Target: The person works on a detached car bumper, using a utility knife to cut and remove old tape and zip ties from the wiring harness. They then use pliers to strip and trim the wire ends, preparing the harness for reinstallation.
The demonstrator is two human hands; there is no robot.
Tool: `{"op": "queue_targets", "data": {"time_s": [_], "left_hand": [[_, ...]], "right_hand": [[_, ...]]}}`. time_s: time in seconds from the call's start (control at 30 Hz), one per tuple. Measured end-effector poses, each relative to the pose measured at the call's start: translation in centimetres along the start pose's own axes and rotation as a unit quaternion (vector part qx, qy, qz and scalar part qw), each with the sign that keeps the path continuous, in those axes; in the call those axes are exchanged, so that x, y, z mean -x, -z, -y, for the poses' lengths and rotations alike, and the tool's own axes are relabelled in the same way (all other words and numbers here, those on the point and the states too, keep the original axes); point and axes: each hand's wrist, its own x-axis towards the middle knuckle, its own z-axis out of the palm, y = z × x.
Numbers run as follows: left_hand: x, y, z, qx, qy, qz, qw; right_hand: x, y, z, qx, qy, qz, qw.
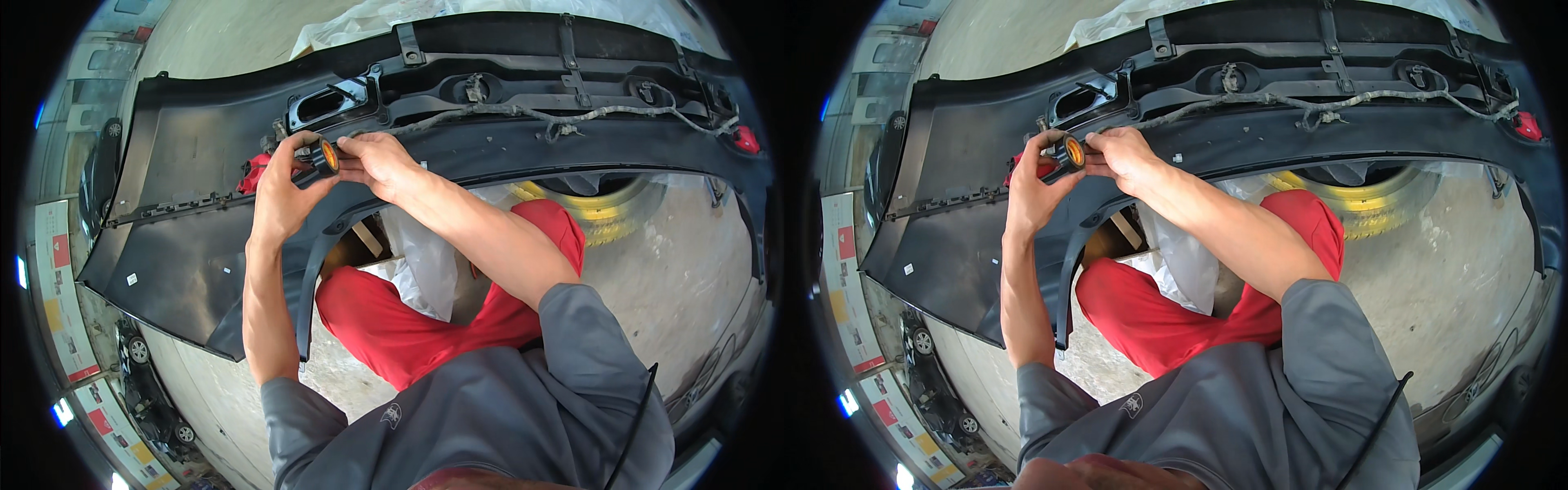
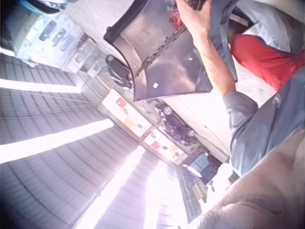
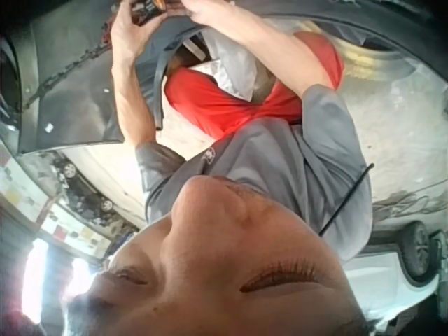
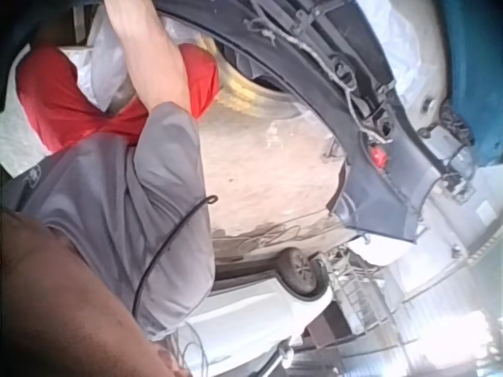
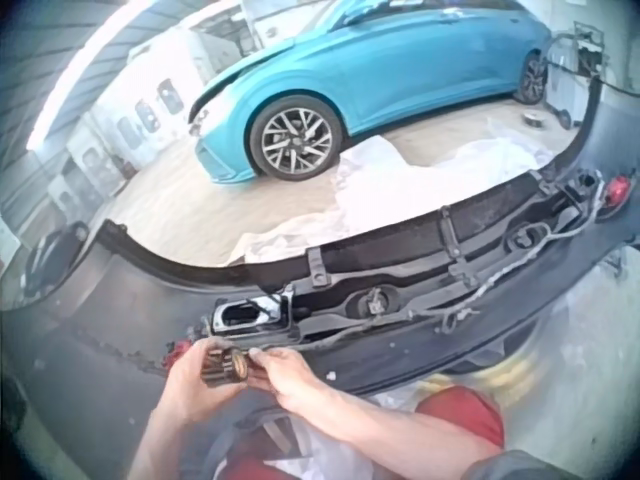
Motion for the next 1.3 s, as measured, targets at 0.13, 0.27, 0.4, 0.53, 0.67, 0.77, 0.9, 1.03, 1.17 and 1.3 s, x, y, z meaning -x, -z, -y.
{"op": "queue_targets", "data": {"time_s": [0.13, 0.27, 0.4, 0.53, 0.67, 0.77, 0.9, 1.03, 1.17, 1.3], "left_hand": [[0.6, -1.1, 0.0, -0.047, -0.121, -0.003, 0.992], [1.4, -1.5, 0.2, -0.104, -0.12, 0.026, 0.987], [0.8, -0.8, 0.6, -0.016, -0.084, 0.034, 0.996], [-0.1, 0.3, 1.8, -0.06, -0.064, 0.05, 0.995], [-0.7, -0.4, 3.2, -0.1, -0.062, 0.041, 0.992], [-1.0, -0.4, 3.3, -0.111, -0.061, 0.026, 0.992], [-1.1, -0.7, 3.6, -0.117, -0.077, -0.007, 0.99], [-0.9, -1.0, 3.7, -0.113, -0.069, -0.016, 0.991], [-0.6, -1.3, 3.8, -0.075, -0.026, -0.012, 0.997], [-0.5, -1.0, 4.2, -0.046, 0.003, 0.007, 0.999]], "right_hand": [[0.0, 0.1, 0.3, -0.025, -0.017, -0.012, 0.999], [0.9, -0.7, 1.1, -0.029, -0.038, 0.005, 0.999], [0.5, 0.2, 1.1, 0.009, -0.05, 0.021, 0.998], [0.2, 0.3, 1.1, 0.029, -0.071, 0.015, 0.997], [0.7, 0.0, 1.3, 0.021, -0.082, 0.013, 0.996], [0.9, -0.1, 1.8, 0.027, -0.075, 0.02, 0.997], [0.4, 0.6, 2.1, 0.029, -0.083, 0.042, 0.995], [0.2, 0.6, 1.4, 0.059, -0.062, 0.034, 0.996], [-0.1, 1.1, 1.2, 0.071, -0.07, 0.041, 0.994], [-0.4, 1.4, 1.1, 0.087, -0.083, 0.028, 0.992]]}}
